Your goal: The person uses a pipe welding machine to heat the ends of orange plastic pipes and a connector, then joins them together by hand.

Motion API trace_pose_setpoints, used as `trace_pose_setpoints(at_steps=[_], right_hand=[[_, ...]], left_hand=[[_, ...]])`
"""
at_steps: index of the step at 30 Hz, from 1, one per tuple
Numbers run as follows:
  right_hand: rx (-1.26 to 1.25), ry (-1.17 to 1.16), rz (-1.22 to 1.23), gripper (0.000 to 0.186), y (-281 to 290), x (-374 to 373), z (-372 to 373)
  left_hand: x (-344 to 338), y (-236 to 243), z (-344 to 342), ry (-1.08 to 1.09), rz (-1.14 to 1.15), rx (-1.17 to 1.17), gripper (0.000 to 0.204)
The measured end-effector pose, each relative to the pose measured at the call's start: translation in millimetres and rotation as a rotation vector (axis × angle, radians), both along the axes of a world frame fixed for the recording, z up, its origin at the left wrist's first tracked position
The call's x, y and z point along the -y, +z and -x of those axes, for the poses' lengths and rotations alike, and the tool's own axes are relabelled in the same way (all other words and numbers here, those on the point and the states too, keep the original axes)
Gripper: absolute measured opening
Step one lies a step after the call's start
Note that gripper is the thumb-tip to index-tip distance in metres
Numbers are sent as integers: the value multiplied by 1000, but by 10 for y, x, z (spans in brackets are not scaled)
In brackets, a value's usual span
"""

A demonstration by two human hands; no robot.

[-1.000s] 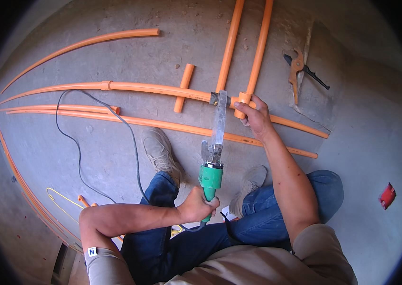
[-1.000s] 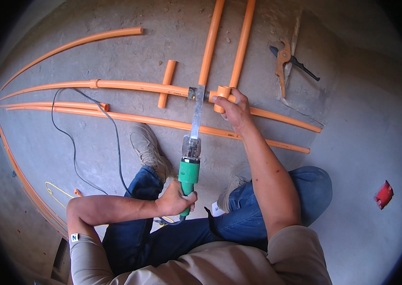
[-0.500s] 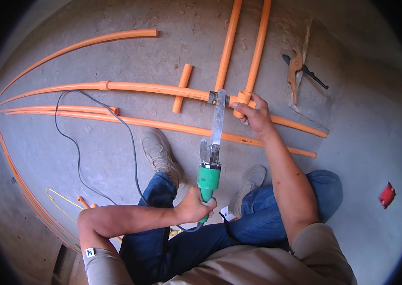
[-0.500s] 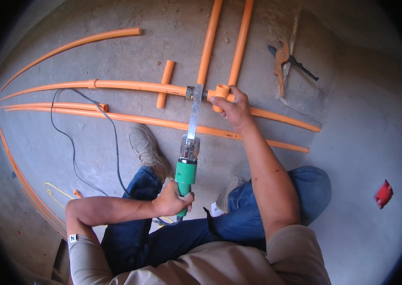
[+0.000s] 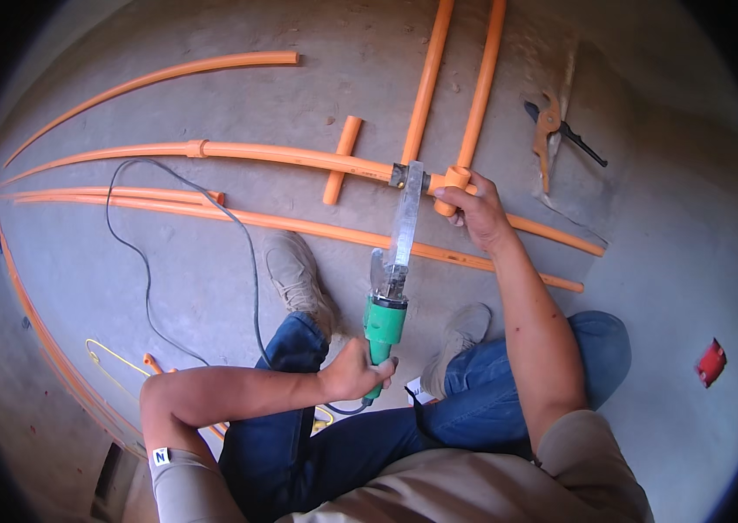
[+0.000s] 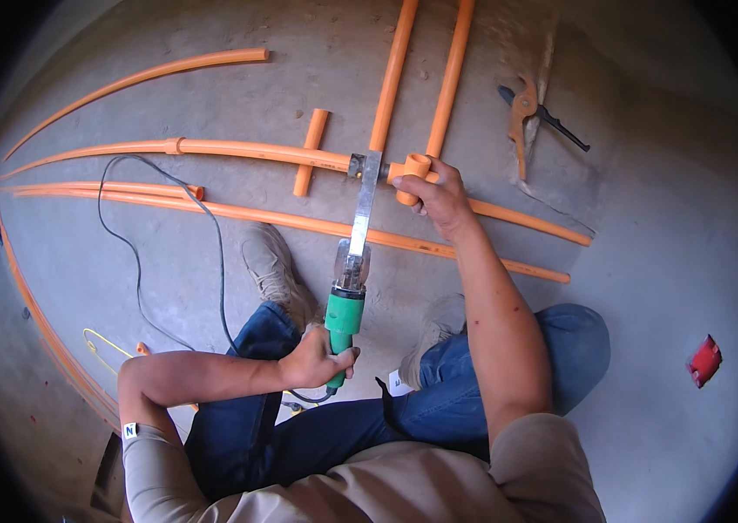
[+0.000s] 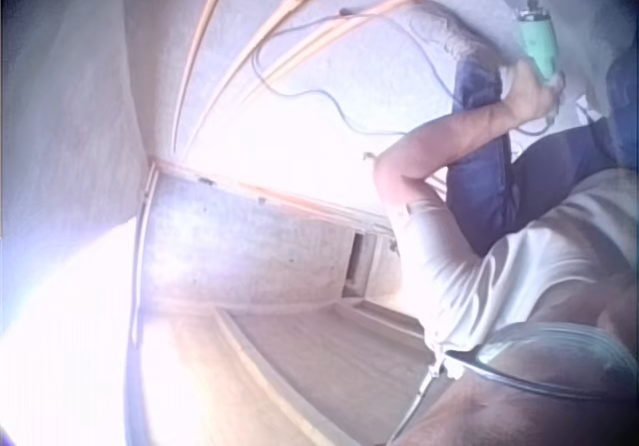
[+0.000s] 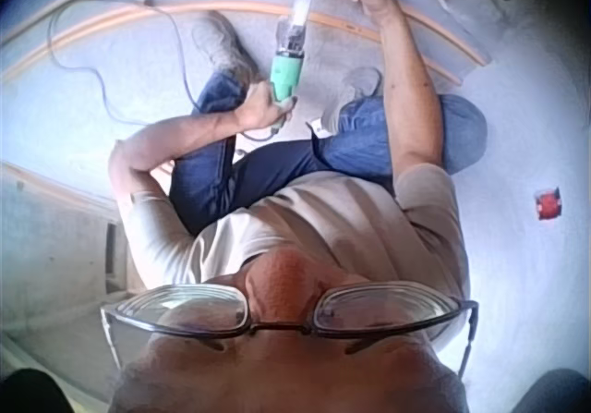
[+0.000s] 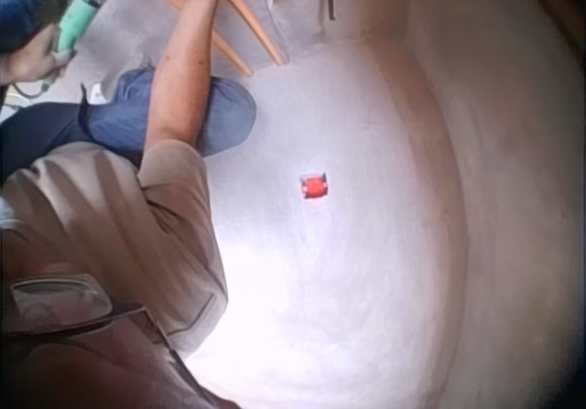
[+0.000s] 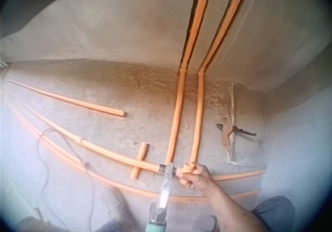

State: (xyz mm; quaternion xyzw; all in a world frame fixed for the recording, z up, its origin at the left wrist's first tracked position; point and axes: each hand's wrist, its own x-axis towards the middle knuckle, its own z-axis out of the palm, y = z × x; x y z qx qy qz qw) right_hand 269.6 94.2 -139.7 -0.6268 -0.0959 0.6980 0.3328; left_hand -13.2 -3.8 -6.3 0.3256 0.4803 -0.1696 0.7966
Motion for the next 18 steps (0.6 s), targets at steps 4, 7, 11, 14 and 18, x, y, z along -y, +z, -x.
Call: trace_pose_setpoints(at_steps=[4, 7, 11, 14, 18], right_hand=[[34, -15, -39, 42, 70, -47, -41], [9, -36, -69, 43, 107, -157, -26], [24, 4, -76, 43, -98, -120, -50], [-34, -13, -76, 43, -214, -80, -55], [24, -10, -113, 43, -235, -78, -22]], left_hand=[[24, -44, -19, 33, -45, 41, 26], [93, -245, 28, 54, -147, 3, 32], [143, -534, 24, 23, -198, 7, 30], [226, -713, 13, 19, -180, -13, 25], [246, -893, 53, 12, -272, -26, 26]])
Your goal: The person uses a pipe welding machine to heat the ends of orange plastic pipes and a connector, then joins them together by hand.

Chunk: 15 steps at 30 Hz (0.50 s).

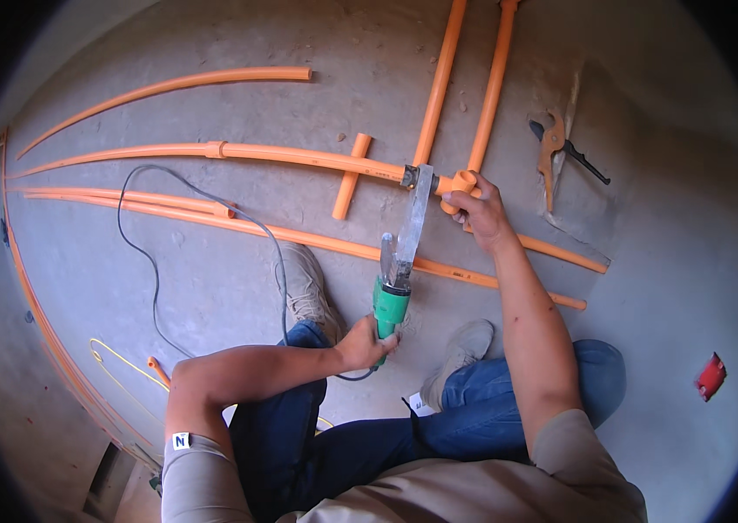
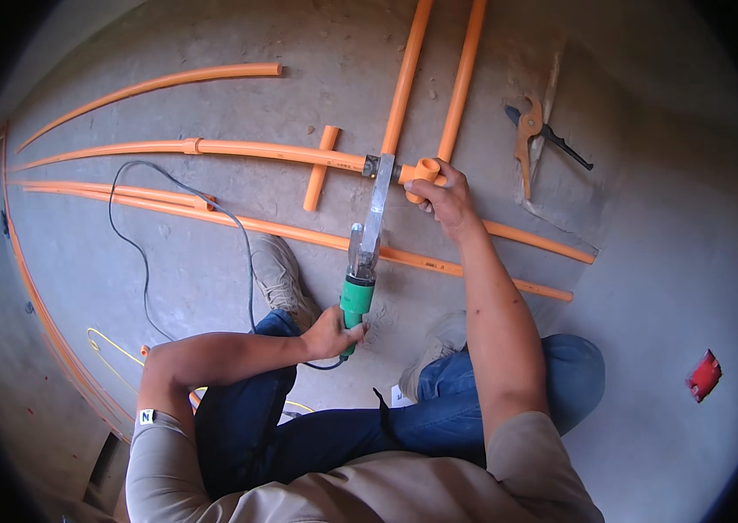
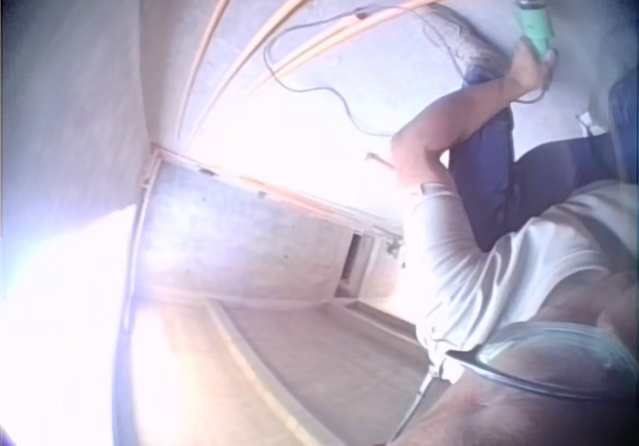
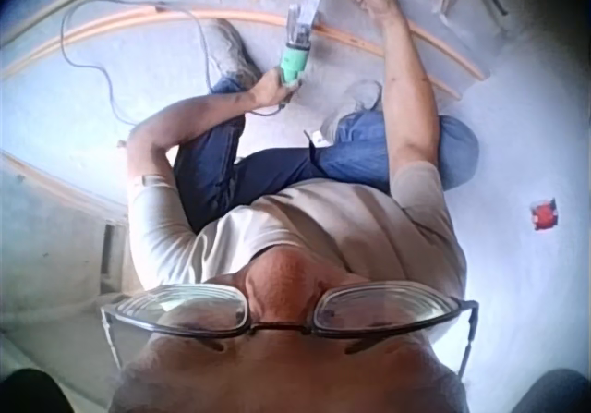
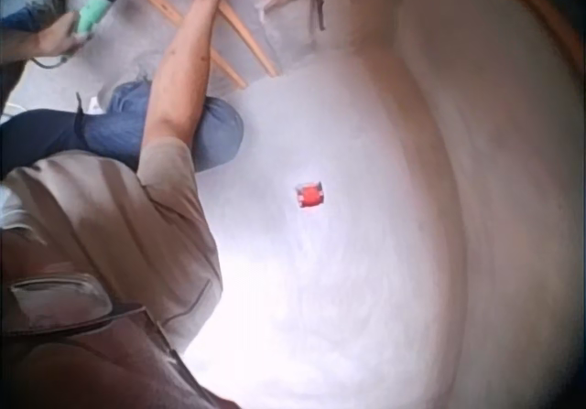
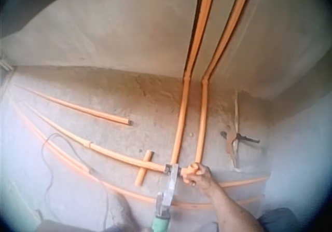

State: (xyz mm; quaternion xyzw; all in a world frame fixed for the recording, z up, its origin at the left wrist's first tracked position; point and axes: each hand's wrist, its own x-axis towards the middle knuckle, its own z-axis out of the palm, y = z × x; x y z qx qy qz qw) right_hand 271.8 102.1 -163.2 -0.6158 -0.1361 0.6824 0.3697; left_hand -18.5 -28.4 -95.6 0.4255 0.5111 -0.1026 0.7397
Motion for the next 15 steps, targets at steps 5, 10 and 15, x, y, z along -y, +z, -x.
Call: trace_pose_setpoints(at_steps=[5, 10, 15], right_hand=[[26, 25, -54, 43, -91, 35, -30], [13, 46, -38, 45, -79, 25, -69], [37, 55, -69, 44, -72, 34, -42]], left_hand=[[127, -338, 16, -17, -37, -28, 30], [134, -361, -41, -90, -87, -94, 53], [-63, -360, -34, -345, -13, -165, 59]])
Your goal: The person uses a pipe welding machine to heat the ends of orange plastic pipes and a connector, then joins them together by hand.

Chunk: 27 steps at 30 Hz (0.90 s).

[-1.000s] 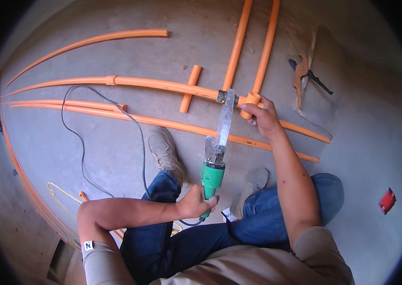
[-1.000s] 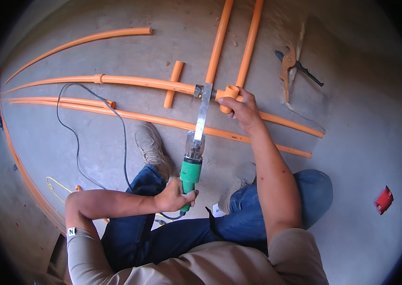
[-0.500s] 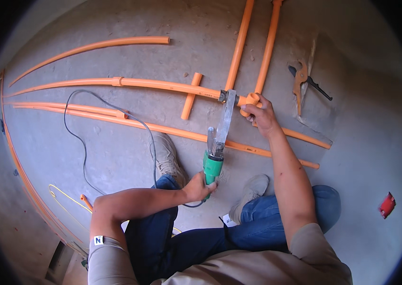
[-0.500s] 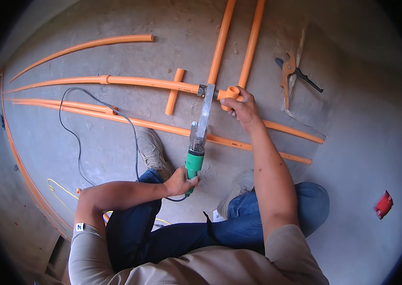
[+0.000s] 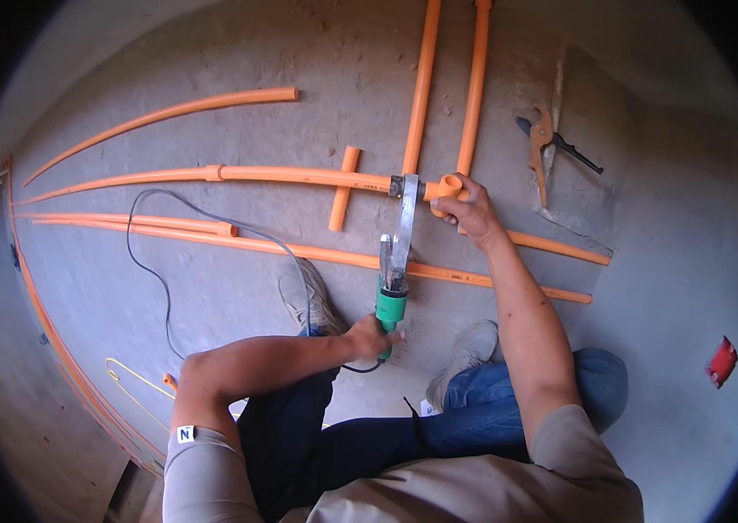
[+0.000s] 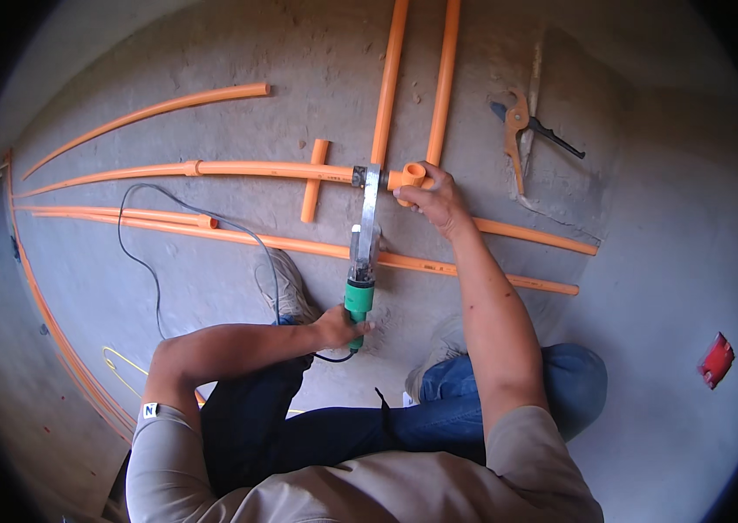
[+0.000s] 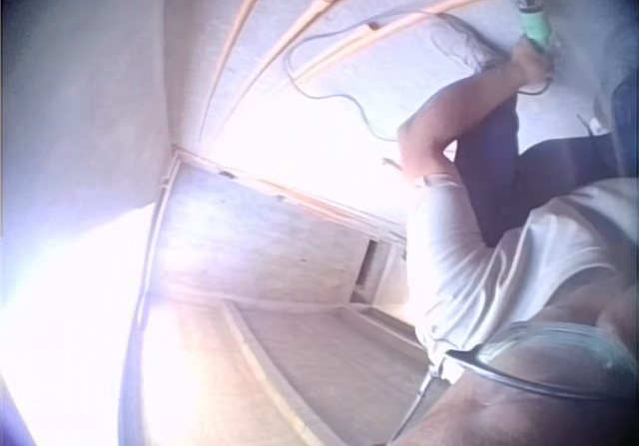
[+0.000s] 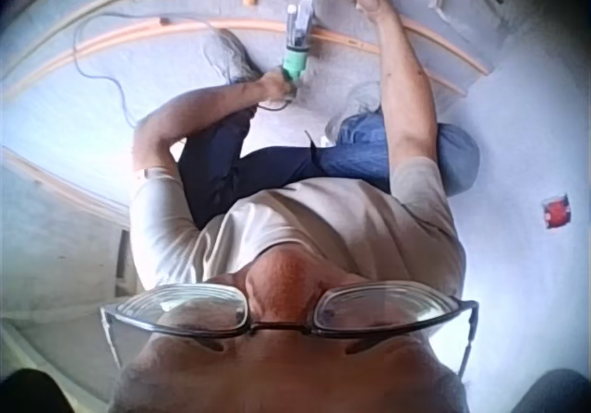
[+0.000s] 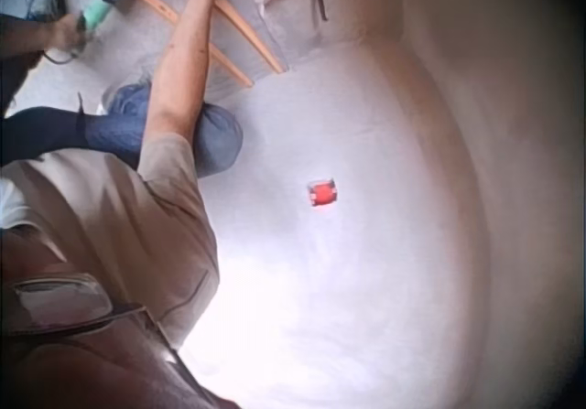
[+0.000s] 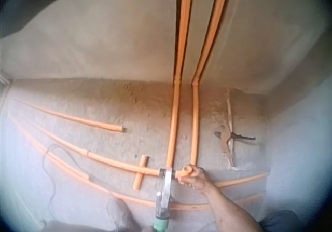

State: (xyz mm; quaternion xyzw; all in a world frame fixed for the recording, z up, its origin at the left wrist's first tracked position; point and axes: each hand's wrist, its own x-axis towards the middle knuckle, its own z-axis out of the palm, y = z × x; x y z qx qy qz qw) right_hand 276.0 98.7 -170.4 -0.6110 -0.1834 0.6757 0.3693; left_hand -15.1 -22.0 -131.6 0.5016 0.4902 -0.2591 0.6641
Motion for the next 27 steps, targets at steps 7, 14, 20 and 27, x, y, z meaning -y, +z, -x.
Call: trace_pose_setpoints(at_steps=[7, 14, 20, 27], right_hand=[[61, 10, -4, 43, 91, 19, 16], [97, 40, -7, 49, 118, 15, -46], [217, 295, -29, 45, 92, -64, -118], [263, 255, -121, 37, -91, -13, -82]], left_hand=[[-1039, 516, 80, -811, -228, 125, 40], [-2559, 288, -218, -717, -1272, 245, 47], [-2836, -250, -322, -777, -884, 74, 25], [-2742, -276, -368, -808, -909, 11, 17]])
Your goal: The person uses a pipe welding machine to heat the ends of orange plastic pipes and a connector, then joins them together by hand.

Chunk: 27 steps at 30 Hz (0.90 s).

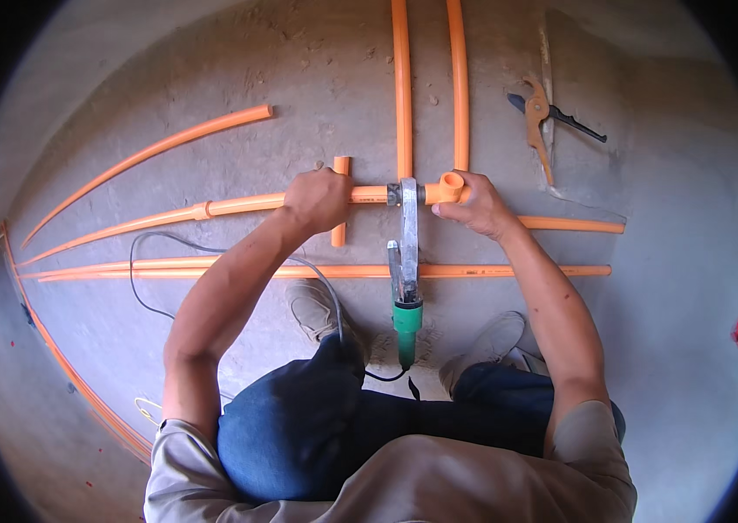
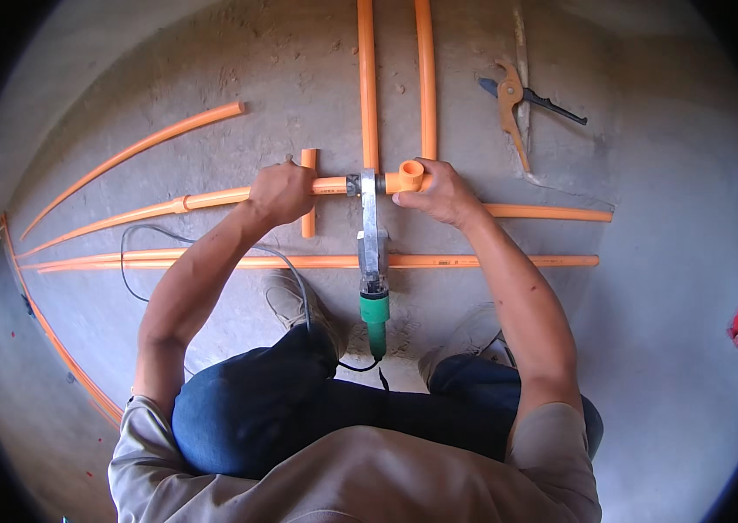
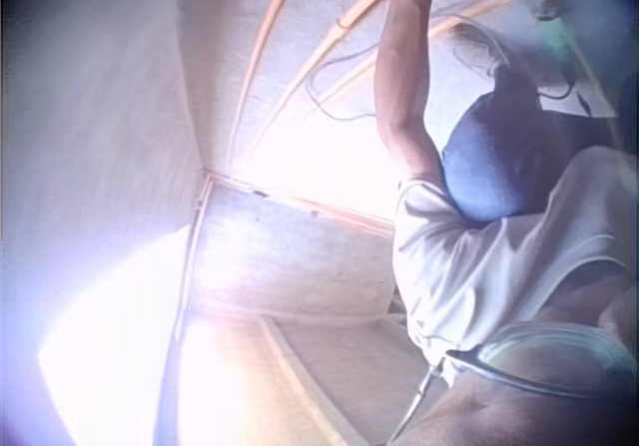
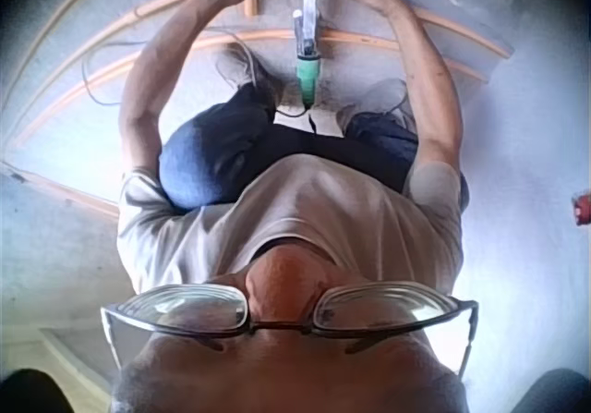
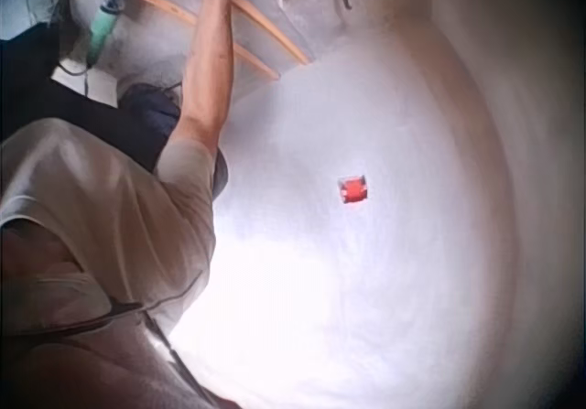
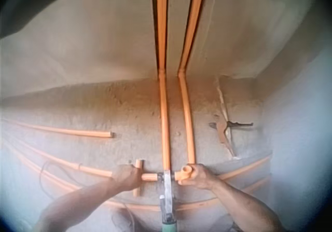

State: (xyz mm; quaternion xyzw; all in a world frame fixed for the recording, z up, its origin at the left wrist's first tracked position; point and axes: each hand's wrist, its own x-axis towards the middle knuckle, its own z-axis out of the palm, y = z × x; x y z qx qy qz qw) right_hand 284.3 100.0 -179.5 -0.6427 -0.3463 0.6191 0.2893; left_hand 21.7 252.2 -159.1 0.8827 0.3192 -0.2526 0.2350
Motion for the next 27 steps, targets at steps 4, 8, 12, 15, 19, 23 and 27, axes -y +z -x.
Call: trace_pose_setpoints(at_steps=[4, 8, 12, 15, 19, 23, 27], right_hand=[[-44, -21, 46, 35, -13, 30, -5], [-55, -77, 33, 33, -50, 29, 28], [-28, -45, 111, 50, 4, 27, 31], [-51, -65, 95, 46, 14, 26, 29], [-94, -93, 80, 43, 9, 31, 43], [-89, -110, 65, 42, 10, 46, 61], [-88, -112, 39, 42, 1, 49, 60]], left_hand=[[32, 77, -39, 20, 22, -54, 18], [0, 93, -85, 42, 61, -102, 20], [9, 75, -67, 33, 44, -106, 20], [8, 88, -82, 27, 43, -98, 20], [4, 121, -99, 11, 45, -103, 21], [25, 186, -122, 16, 40, -115, 21], [32, 149, -112, 15, 34, -122, 21]])
